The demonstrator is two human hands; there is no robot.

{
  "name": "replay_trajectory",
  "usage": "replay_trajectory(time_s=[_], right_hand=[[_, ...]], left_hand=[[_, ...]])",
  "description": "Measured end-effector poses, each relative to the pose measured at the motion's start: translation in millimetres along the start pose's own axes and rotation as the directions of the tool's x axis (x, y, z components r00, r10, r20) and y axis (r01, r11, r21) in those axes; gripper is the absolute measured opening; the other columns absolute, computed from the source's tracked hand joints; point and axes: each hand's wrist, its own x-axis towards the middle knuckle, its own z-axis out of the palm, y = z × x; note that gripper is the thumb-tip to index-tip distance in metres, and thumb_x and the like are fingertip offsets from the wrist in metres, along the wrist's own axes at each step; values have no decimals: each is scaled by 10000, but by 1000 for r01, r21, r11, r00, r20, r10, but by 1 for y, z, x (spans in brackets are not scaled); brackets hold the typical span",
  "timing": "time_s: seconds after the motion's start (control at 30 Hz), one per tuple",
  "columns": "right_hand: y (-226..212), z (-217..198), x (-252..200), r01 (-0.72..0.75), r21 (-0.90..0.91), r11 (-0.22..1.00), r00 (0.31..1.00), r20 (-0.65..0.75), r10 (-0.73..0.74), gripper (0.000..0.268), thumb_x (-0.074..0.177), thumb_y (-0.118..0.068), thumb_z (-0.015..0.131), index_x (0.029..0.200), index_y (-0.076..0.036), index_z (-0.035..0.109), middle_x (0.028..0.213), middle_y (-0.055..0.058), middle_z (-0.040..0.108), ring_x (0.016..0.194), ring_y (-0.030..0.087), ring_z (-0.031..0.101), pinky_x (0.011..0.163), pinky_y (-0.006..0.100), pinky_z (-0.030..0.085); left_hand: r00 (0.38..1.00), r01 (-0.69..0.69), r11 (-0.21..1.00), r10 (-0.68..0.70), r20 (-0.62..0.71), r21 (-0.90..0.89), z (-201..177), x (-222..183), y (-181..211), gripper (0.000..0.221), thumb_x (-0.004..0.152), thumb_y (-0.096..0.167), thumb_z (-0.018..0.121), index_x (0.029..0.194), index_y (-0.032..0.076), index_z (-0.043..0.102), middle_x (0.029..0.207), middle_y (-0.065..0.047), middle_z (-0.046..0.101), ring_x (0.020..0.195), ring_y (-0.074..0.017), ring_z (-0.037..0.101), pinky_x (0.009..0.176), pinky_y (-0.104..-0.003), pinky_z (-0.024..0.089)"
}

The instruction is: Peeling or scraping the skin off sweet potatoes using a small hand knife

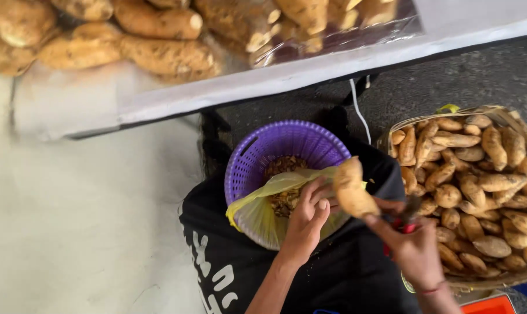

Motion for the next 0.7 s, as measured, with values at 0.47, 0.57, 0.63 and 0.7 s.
replay_trajectory(time_s=[0.47,0.57,0.63,0.7], right_hand=[[-20,56,-5,24,-191,981,970,241,23,299,1003,-283,634,921,-70,828,447,22,375,464,94,308,488,251,255],[-13,57,0,113,-180,977,964,256,-65,257,993,-234,643,999,-50,823,717,38,754,520,62,430,607,219,406],[-7,58,5,134,-166,977,959,269,-86,240,988,-239,671,873,-64,790,745,17,663,767,118,602,739,261,471],[-9,57,9,85,-140,986,968,247,-48,243,1002,-237,668,870,-65,779,668,-2,574,648,90,470,611,243,355]], left_hand=[[991,21,759,-101,-86,-651,-42,-18,-8,435,1031,503,552,1213,108,554,838,-139,595,536,-236,588,474,-323,476],[982,97,783,-176,-70,-615,-36,-22,-18,521,1008,562,536,1153,64,584,821,-108,629,523,-219,583,454,-319,458],[971,127,759,-227,-77,-638,-34,-23,-24,530,1036,528,510,1146,14,576,833,-151,622,506,-265,588,448,-356,483],[971,164,716,-238,-17,-679,-34,-24,-27,519,1051,544,482,1166,44,562,864,-134,627,535,-236,594,460,-345,492]])
